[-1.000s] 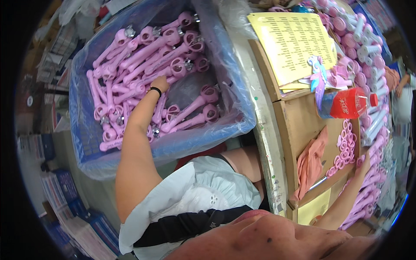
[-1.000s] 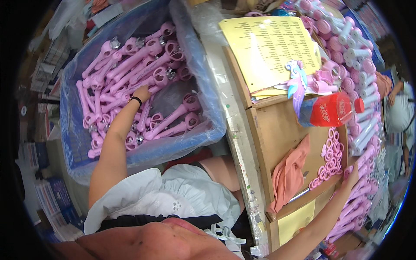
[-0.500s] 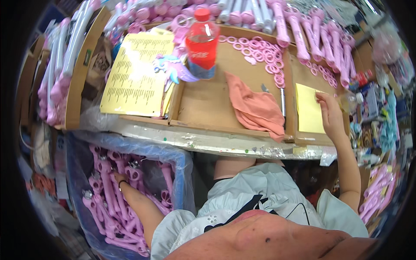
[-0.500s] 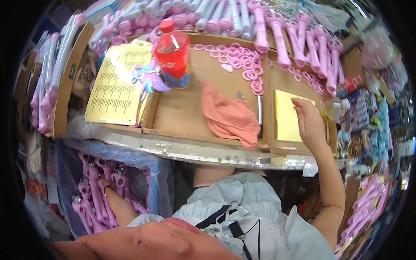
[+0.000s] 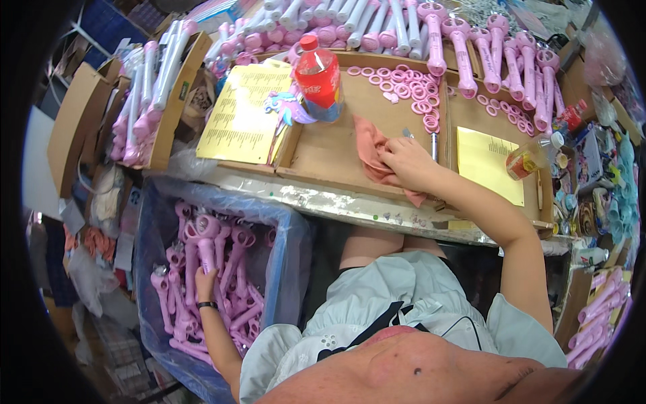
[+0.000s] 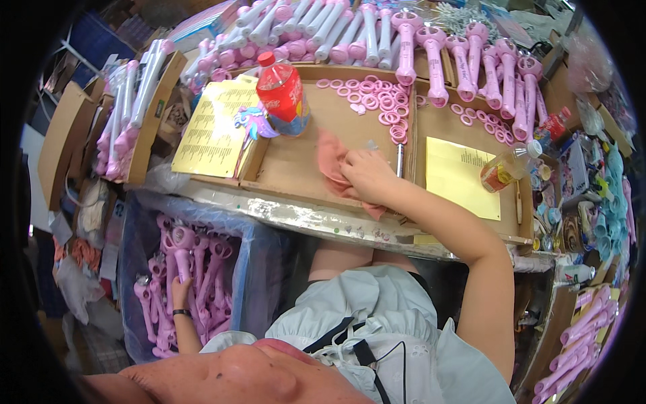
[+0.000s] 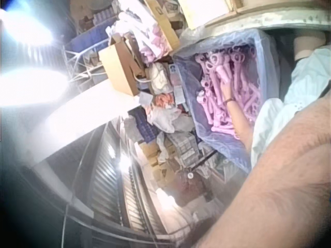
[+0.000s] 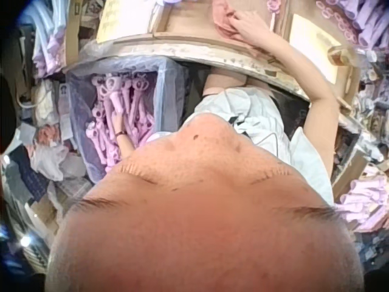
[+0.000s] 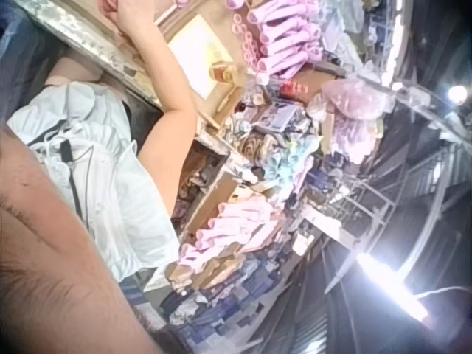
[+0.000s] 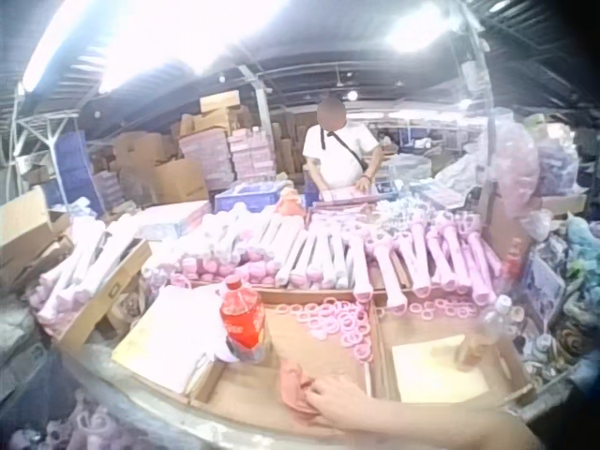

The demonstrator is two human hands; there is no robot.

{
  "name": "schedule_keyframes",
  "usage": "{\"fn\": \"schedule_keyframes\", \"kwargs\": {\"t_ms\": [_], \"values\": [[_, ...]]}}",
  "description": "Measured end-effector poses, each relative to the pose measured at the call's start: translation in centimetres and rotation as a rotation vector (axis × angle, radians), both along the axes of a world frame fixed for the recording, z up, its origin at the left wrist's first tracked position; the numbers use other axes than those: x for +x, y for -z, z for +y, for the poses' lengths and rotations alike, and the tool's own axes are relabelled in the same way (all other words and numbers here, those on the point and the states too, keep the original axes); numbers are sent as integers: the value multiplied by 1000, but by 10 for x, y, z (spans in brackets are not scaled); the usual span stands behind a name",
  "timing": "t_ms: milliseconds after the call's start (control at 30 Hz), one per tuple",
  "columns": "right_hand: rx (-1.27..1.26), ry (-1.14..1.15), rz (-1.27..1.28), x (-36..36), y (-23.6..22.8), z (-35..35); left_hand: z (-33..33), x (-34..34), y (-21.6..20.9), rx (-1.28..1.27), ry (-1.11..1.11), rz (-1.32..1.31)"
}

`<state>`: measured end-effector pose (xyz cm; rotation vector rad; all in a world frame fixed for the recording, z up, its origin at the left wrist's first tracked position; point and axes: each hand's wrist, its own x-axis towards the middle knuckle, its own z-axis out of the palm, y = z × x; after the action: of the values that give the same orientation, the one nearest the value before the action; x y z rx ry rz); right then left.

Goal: The person assembles pink plastic batons by inserting a metal crown into the head, wiping the surface with a cloth, and applying a sticker to the handle. They repeat this process for multiple batons, placing finished units on the table.

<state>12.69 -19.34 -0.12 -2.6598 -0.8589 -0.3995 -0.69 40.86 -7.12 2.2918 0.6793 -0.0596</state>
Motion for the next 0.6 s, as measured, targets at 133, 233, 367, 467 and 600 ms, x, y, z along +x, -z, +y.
{"fn": "schedule_keyframes", "kwargs": {"t_ms": [133,233,367,467,600], "values": [[94,-6,-22,11,-8,-4,-72,-56,-91,-432,-84,-361],[911,196,410,-7,-37,-1,-155,-79,-117,-767,-119,-490],[1782,-33,588,-58,-71,33,-282,-39,-106,-1036,27,-402],[1671,182,572,-89,-65,66,-362,-7,-96,-1163,380,-277],[1694,120,561,-103,-36,62,-426,4,-85,-876,670,-419]]}}
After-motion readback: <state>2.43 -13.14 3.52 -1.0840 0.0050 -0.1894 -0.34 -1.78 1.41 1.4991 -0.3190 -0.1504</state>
